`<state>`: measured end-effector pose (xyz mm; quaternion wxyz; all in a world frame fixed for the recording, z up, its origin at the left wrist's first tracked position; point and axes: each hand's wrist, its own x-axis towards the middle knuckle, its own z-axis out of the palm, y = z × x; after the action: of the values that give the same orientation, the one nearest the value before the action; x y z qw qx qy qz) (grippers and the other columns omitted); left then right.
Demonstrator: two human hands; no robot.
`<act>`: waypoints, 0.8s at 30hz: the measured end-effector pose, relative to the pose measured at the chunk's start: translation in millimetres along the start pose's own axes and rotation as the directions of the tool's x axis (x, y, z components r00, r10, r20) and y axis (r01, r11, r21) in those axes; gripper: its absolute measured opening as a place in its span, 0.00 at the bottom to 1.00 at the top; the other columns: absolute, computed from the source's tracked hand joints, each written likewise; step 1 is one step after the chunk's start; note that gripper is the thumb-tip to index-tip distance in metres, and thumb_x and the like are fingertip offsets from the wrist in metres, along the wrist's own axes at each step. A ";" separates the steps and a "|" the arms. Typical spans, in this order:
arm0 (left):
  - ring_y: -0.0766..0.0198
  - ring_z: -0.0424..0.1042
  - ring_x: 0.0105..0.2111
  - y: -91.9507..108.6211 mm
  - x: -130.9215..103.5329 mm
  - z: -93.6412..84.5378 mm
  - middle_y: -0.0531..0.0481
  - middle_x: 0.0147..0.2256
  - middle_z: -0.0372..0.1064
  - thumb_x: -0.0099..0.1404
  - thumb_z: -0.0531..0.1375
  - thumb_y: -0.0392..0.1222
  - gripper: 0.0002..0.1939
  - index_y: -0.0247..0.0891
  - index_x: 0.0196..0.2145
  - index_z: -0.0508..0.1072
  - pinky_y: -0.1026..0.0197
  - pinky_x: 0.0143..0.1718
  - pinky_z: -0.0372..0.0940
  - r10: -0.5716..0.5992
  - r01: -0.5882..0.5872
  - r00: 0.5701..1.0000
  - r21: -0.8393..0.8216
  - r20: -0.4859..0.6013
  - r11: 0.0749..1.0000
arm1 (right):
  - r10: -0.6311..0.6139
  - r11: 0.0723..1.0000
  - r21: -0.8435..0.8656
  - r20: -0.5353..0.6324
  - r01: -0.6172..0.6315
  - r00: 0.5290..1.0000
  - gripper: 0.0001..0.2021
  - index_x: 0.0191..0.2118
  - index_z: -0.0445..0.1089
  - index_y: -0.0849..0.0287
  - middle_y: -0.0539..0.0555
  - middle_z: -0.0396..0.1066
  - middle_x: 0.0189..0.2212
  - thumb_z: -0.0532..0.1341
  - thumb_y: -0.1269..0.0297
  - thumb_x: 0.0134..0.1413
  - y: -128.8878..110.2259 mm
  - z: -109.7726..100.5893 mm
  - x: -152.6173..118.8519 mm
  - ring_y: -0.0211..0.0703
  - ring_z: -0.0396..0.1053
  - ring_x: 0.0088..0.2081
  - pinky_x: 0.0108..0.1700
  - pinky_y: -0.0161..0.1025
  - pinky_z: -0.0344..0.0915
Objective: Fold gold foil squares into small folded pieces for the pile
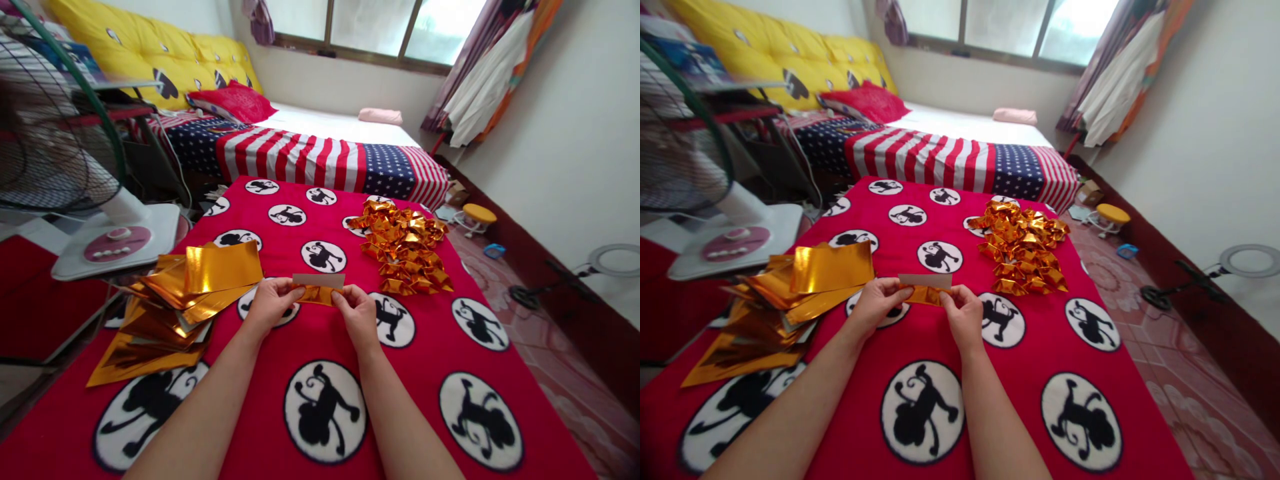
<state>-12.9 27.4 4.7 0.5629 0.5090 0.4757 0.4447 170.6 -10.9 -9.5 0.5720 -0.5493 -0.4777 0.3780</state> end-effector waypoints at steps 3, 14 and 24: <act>0.65 0.70 0.22 1.3 -0.1 0.4 0.47 0.27 0.76 0.44 0.70 0.56 0.24 0.33 0.31 0.79 0.67 0.21 0.61 0.004 -0.004 1.000 0.004 0.000 1.000 | 0.003 1.000 -0.010 0.000 -0.003 1.000 0.09 0.28 0.69 0.58 0.49 0.71 0.24 0.63 0.58 0.49 1.0 0.2 -0.1 0.38 0.67 0.26 0.31 0.34 0.64; 0.66 0.68 0.21 0.1 -0.1 -0.6 0.47 0.27 0.77 0.47 0.69 0.56 0.23 0.33 0.33 0.80 0.68 0.20 0.61 0.004 -0.004 1.000 0.015 -0.002 1.000 | 0.000 0.996 -0.093 -0.013 -0.001 1.000 0.09 0.28 0.70 0.59 0.49 0.71 0.23 0.63 0.59 0.50 0.6 0.3 -0.4 0.38 0.67 0.25 0.30 0.34 0.63; 0.67 0.68 0.21 -4.1 1.0 -1.3 0.46 0.28 0.77 0.48 0.68 0.56 0.24 0.31 0.34 0.80 0.68 0.19 0.61 0.010 -0.009 1.000 0.039 -0.012 0.999 | 0.027 0.998 -0.052 0.005 -0.026 1.000 0.09 0.30 0.73 0.60 0.51 0.74 0.25 0.63 0.59 0.50 0.8 1.0 -1.4 0.39 0.68 0.27 0.31 0.34 0.64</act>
<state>-14.0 28.2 0.6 0.5476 0.5195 0.4855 0.4411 169.3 -11.9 -10.4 0.5512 -0.5693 -0.4816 0.3744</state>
